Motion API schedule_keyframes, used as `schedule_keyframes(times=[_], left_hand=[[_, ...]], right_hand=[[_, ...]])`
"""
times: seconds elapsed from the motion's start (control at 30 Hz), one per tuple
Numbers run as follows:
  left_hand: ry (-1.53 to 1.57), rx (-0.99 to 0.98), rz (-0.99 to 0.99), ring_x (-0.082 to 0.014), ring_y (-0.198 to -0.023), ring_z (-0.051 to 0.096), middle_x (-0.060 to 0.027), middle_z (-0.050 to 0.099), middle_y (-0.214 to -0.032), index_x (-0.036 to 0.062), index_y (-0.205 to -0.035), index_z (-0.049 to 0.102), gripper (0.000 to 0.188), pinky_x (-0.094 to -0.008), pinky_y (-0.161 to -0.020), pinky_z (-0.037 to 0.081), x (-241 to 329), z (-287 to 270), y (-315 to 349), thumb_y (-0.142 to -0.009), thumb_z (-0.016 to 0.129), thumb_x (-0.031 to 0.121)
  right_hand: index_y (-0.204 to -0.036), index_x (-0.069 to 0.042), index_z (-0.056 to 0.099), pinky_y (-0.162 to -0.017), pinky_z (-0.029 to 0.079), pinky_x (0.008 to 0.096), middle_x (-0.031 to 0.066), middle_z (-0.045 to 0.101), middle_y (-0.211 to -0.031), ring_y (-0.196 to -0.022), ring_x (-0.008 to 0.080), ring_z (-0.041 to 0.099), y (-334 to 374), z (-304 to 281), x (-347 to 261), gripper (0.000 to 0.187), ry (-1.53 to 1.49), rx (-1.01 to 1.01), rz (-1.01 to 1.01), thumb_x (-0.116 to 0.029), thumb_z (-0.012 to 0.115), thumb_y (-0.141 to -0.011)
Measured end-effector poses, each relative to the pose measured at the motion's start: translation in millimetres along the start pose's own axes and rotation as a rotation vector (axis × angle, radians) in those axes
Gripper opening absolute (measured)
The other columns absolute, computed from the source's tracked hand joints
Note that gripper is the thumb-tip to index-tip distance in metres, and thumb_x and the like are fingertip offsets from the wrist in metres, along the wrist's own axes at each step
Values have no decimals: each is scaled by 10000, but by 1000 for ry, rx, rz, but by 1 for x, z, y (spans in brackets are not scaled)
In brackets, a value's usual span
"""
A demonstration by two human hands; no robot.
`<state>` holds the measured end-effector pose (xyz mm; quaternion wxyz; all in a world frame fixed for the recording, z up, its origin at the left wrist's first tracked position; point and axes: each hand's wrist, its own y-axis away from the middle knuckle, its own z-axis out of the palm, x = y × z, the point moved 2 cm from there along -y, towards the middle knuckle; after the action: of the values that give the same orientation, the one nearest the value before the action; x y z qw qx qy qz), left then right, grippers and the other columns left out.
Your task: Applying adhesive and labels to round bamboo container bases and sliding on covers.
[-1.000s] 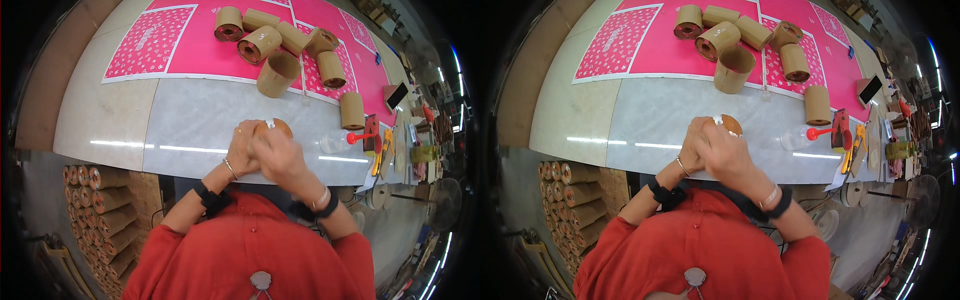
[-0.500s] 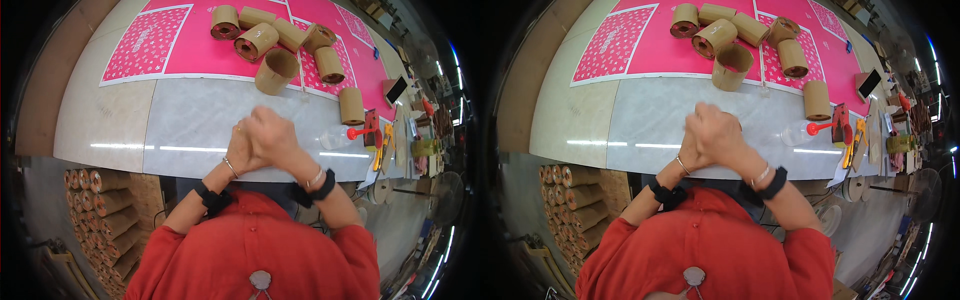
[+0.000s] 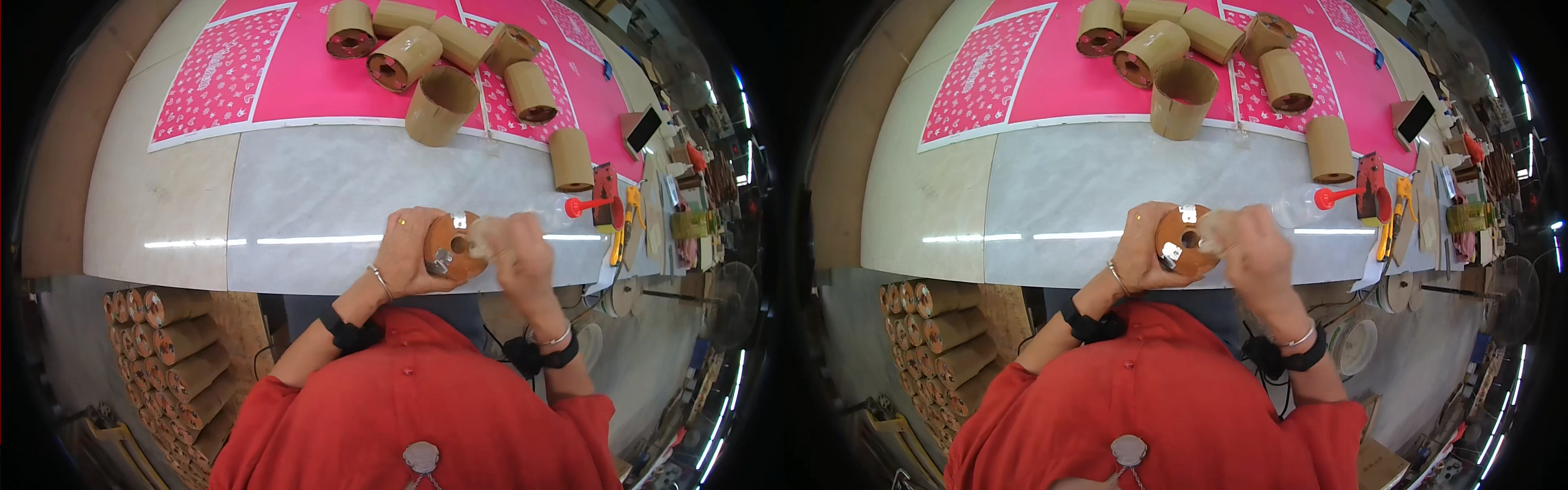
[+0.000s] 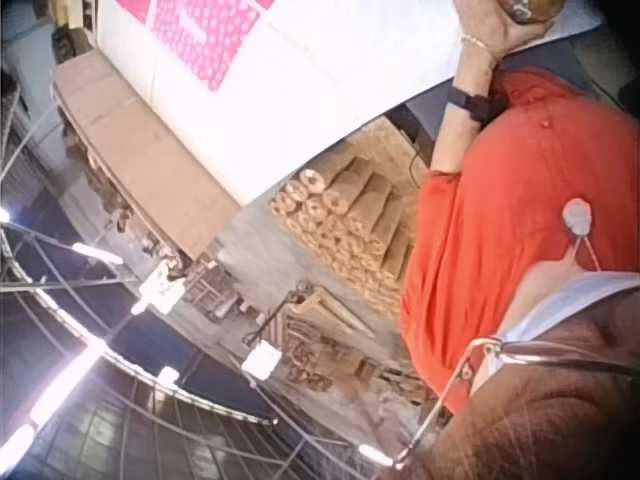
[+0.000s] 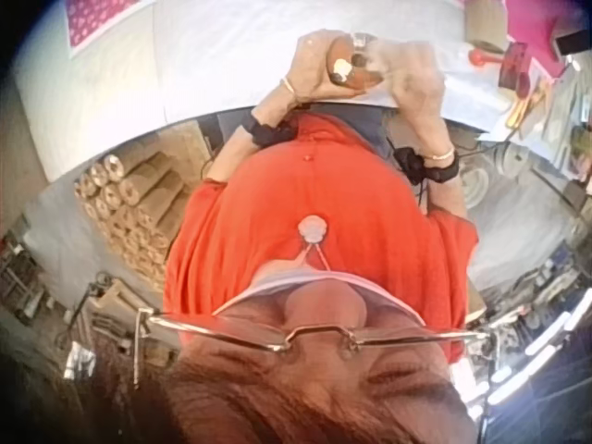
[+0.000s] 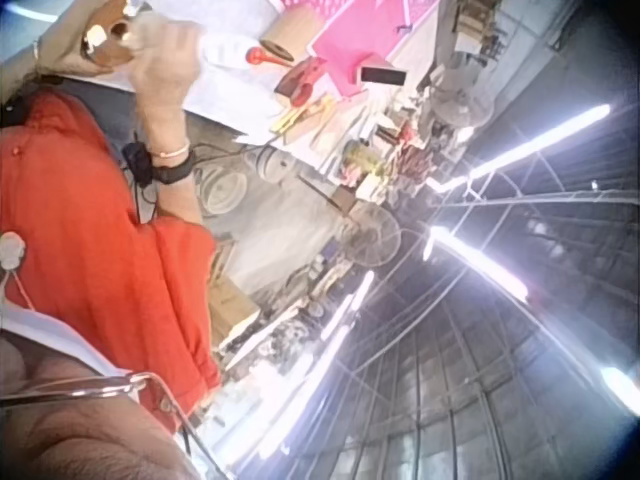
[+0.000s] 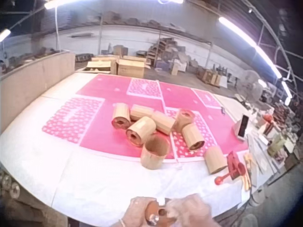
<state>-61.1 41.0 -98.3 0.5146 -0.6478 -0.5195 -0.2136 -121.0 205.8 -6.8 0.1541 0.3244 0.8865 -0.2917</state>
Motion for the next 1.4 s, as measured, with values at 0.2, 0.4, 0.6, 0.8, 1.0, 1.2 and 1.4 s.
schedule_keyframes(times=[0.2, 0.4, 0.6, 0.8, 1.0, 1.2, 1.4], left_hand=[[-29, 53, 73, -307, -952, 528, -106, 542, -1011, 69, -1161, 473, 788, -420, -889, 348, -7, 0, 3, -547, 839, 403], [-40, 40, 21, -329, -917, 546, -138, 562, -991, 57, -1119, 487, 772, -428, -831, 400, 4, 0, -4, -517, 861, 363], [-49, 92, 54, -347, -841, 564, -158, 584, -926, 26, -1077, 520, 757, -417, -751, 444, 4, 0, -2, -487, 860, 356], [31, 18, -86, -332, -900, 549, -142, 572, -976, 36, -1101, 507, 767, -424, -827, 411, 5, 2, -1, -497, 856, 355], [6, -12, -62, -327, -962, 489, -160, 495, -1049, 34, -1116, 484, 785, -393, -819, 413, 1, 3, 1, -496, 860, 336], [16, -58, -57, -252, -999, 491, -106, 481, -1074, 28, -1183, 452, 831, -351, -875, 401, 0, 0, -1, -522, 879, 296], [-5, -77, -3, -246, -1002, 485, -103, 466, -1079, 26, -1211, 425, 864, -346, -879, 398, 9, -1, -4, -530, 886, 293]], right_hand=[[-953, -97, 624, -567, 507, 359, 78, 610, -899, -709, 260, 620, 9, 8, -42, 295, -55, -6, -276, -2, 647, -676], [-909, -91, 637, -539, 511, 327, 89, 586, -881, -688, 242, 624, 49, -16, 35, 206, 209, -109, 138, -21, 664, -717], [-918, -56, 636, -529, 491, 343, 115, 552, -831, -625, 256, 594, 20, 12, -36, 123, 47, 30, -306, -56, 637, -794], [-932, -59, 635, -536, 479, 312, 93, 539, -822, -632, 246, 583, 24, -22, 33, 133, 49, 66, 35, -75, 637, -800], [-910, -90, 624, -506, 455, 332, 70, 511, -800, -616, 242, 565, -21, 23, 3, 123, 4, -19, -174, -114, 657, -794], [-865, -88, 601, -493, 444, 337, 73, 482, -779, -604, 244, 558, -15, 18, 6, 117, -17, -12, -165, -126, 667, -777], [-852, -83, 591, -491, 442, 349, 82, 470, -761, -587, 259, 538, 1, 6, 3, 109, -15, 12, -103, -129, 659, -780]])
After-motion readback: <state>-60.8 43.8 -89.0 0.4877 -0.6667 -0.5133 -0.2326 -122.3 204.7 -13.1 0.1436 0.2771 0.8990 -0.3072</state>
